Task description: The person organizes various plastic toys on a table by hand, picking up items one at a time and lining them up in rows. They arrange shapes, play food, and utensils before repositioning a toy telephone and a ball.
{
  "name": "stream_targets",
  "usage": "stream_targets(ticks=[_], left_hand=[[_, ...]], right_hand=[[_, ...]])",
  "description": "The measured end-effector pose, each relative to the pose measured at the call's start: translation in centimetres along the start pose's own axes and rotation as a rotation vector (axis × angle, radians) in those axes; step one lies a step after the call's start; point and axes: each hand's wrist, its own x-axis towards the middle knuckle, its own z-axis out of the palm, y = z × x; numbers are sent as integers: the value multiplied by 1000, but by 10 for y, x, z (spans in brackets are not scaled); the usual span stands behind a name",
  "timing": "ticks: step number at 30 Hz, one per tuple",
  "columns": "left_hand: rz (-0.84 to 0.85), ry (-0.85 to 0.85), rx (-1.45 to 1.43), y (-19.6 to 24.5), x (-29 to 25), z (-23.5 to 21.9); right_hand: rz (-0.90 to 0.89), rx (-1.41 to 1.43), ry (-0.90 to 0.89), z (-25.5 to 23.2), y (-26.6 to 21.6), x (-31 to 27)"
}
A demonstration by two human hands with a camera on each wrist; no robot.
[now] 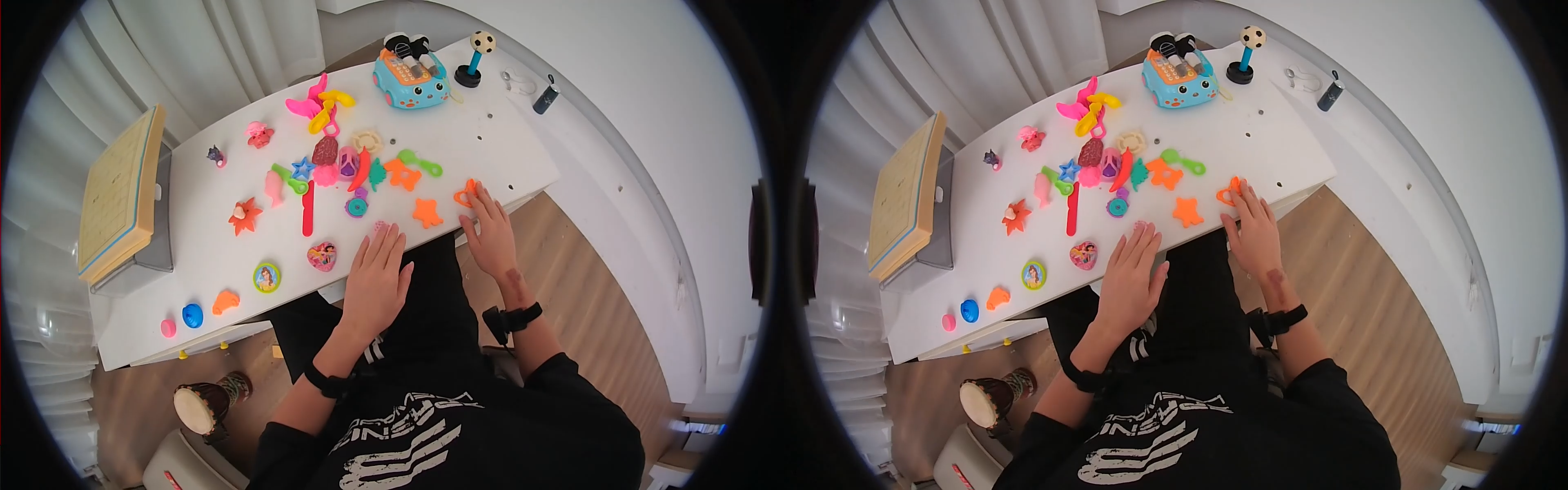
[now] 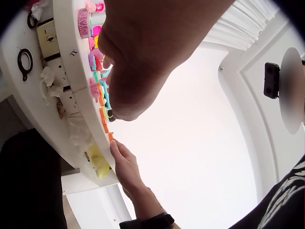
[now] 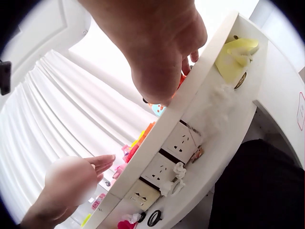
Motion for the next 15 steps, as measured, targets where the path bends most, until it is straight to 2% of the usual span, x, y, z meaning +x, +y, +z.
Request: stream_targets(ticks=[5,9,11,15], left_hand=[[10,2,33,-2,-3,-2],[35,43,-63,8,-6,-12],[50,62,-88,13,-2,-17],[105,69,-142,22,-1,-25]], right_hand=[[68,29,107,0,-8,-5],[62,131,207,-4,-26,18],[-144,60,134,2,-35,38],[-235,117,107,13,-54,67]])
